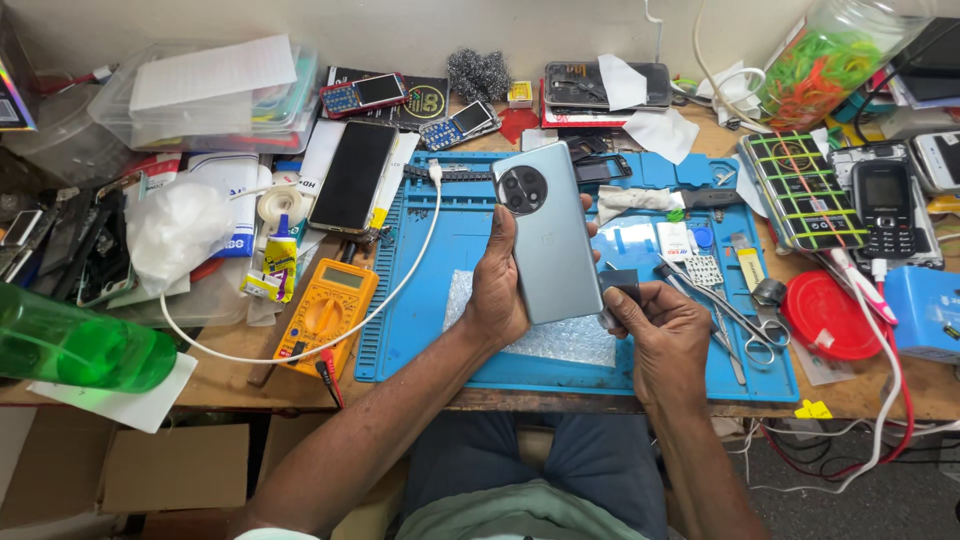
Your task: The person connects a smartphone to a power source and then uses a plastic pry tool to remove the back cover. They proceed to use a screwdriver and tweezers to unscrew and detach internal components, including the battery connector, exposing the motherboard and camera module.
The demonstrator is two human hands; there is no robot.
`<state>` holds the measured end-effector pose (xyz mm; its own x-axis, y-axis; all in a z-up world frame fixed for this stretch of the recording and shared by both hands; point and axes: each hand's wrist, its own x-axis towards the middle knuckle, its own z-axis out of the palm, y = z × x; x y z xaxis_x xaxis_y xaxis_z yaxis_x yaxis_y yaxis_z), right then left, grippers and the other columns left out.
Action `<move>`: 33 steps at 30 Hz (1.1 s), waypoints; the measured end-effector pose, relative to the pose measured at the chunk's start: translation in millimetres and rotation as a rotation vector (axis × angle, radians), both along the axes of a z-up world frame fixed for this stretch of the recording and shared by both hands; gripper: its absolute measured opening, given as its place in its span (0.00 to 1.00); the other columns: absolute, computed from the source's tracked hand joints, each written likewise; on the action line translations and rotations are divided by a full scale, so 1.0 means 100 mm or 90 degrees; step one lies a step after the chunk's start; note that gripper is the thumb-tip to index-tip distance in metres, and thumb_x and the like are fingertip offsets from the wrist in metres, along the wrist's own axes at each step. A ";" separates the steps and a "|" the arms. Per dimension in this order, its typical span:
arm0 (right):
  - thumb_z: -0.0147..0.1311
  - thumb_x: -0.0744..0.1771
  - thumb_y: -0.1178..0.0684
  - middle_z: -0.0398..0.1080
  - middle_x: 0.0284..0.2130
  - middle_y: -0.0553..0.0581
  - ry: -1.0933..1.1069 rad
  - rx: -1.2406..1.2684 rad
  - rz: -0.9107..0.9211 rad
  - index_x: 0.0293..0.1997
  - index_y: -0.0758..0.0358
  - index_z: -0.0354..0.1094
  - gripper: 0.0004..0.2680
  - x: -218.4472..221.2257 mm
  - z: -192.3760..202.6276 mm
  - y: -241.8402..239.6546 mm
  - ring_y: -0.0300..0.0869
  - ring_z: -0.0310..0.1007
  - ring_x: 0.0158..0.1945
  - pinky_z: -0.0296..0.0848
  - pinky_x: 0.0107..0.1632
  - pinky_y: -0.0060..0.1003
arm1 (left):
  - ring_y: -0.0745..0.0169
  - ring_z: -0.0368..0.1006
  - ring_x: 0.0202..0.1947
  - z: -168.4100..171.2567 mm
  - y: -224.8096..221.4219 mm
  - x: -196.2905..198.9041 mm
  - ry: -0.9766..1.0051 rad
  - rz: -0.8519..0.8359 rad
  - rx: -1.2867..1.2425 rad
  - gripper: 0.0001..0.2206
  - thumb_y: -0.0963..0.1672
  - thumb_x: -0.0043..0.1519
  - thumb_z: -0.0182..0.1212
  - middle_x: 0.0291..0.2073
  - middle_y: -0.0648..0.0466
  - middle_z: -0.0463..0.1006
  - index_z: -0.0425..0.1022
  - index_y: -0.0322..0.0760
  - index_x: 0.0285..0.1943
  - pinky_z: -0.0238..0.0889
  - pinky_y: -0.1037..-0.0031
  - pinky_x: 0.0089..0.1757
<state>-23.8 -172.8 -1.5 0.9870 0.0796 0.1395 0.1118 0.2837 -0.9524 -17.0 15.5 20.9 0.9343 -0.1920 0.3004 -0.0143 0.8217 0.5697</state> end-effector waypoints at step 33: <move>0.65 0.66 0.62 0.75 0.27 0.55 -0.061 0.101 -0.085 0.36 0.70 0.75 0.03 0.28 0.16 0.02 0.34 0.68 0.27 0.65 0.32 0.28 | 0.56 0.72 0.64 -0.14 -0.18 -0.01 -0.117 0.270 0.532 0.47 0.47 0.61 0.71 0.60 0.45 0.72 0.35 0.55 0.83 0.73 0.61 0.61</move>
